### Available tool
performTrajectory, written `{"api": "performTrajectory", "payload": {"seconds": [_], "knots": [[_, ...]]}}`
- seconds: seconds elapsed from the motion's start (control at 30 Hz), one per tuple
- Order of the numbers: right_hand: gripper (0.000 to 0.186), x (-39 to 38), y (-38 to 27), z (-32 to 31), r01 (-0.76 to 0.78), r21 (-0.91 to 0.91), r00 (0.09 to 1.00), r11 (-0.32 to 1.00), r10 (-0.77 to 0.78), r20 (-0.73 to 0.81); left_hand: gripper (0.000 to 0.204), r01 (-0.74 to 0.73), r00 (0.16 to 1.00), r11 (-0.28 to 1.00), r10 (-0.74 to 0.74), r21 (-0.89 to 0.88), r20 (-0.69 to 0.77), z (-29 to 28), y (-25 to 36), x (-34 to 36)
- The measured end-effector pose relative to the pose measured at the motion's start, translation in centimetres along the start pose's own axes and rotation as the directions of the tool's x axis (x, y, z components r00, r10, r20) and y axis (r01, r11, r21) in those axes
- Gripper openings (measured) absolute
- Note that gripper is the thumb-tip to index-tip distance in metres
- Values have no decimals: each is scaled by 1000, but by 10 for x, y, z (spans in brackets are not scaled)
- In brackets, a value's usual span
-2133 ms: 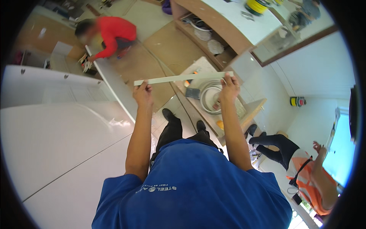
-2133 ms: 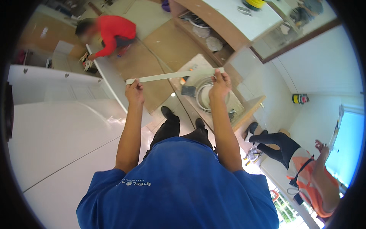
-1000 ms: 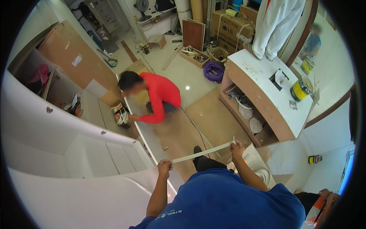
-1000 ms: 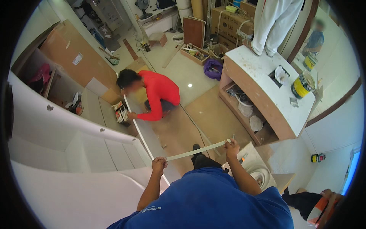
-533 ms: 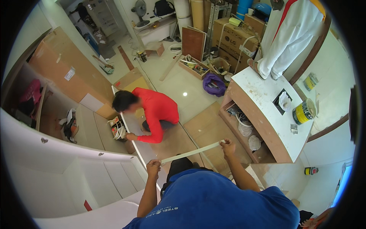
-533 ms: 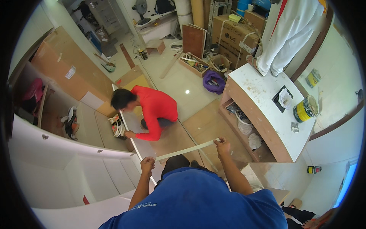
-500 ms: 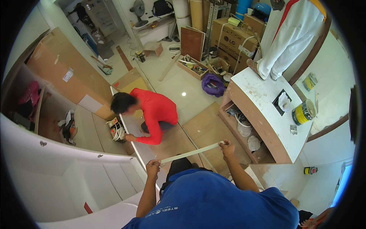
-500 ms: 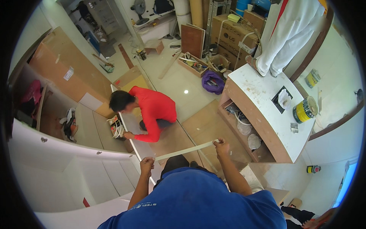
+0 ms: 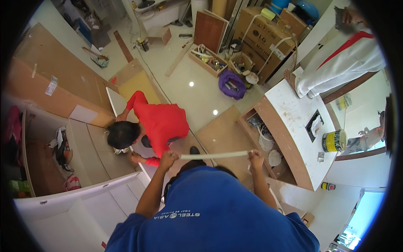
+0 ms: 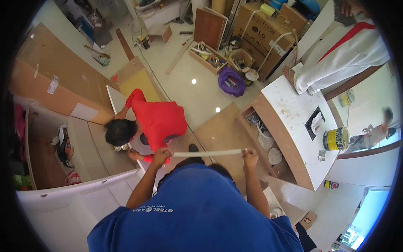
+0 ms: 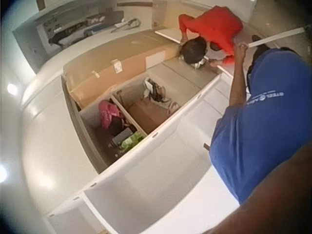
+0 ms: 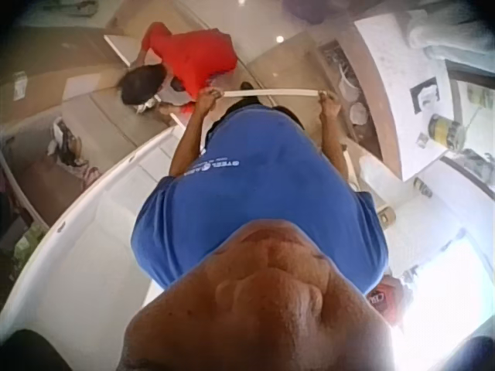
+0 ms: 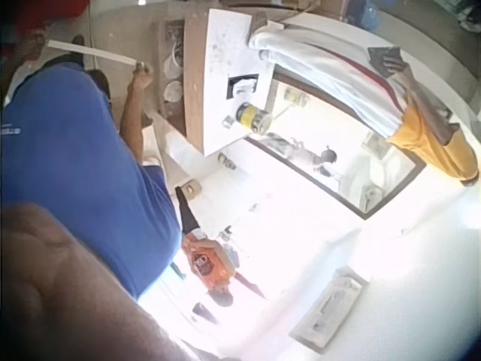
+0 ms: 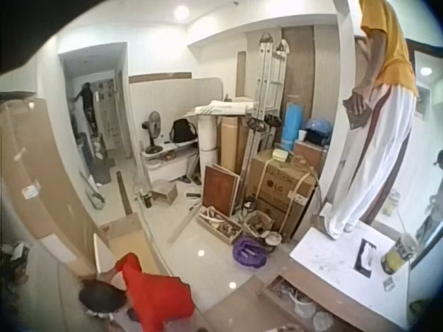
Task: The person applies glue to the edge of a wooden board and then presses a white edge banding strip onto it. They use a utility knife to trim the excess banding and continue applying glue to another strip.
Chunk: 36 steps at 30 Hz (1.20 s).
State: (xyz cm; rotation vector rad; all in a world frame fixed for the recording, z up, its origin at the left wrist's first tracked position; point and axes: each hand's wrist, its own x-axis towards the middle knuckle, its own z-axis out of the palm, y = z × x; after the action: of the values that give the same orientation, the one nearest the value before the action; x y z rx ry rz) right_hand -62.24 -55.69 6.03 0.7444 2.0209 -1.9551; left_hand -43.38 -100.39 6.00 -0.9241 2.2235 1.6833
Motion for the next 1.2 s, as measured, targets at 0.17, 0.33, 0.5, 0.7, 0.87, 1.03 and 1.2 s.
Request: {"api": "performTrajectory", "payload": {"seconds": [0.17, 0.33, 0.5, 0.7, 0.87, 1.03, 1.2], "knots": [[26, 13, -33, 18, -33, 165, 999, 986, 38, -28, 24, -15, 986, 992, 36, -127, 165, -28, 55, 76], [29, 35, -61, 41, -158, 329, 987, 931, 148, 54, 32, -99, 957, 992, 115, -72, 268, -35, 91, 130], [24, 102, -96, 93, -247, 393, 956, 886, 157, 247, 34, -234, 958, 968, 215, 86, 188, -28, 106, 171], [13, 219, -193, 176, -267, 276, 913, 923, 151, 378, 39, -39, 912, 997, 63, -67, 406, -25, 173, 215], [17, 309, -283, 235, -248, 217, 871, 944, 119, 477, 40, 36, 934, 967, 57, -251, 354, -15, 248, 240], [19, 376, -327, 306, -260, 178, 784, 949, 100, 613, 25, -56, 996, 947, 75, -315, 48, -11, 304, 257], [17, 408, -332, 381, -391, 199, 762, 899, 195, 617, 22, -228, 958, 815, 90, -533, -273, -34, 321, 302]]}}
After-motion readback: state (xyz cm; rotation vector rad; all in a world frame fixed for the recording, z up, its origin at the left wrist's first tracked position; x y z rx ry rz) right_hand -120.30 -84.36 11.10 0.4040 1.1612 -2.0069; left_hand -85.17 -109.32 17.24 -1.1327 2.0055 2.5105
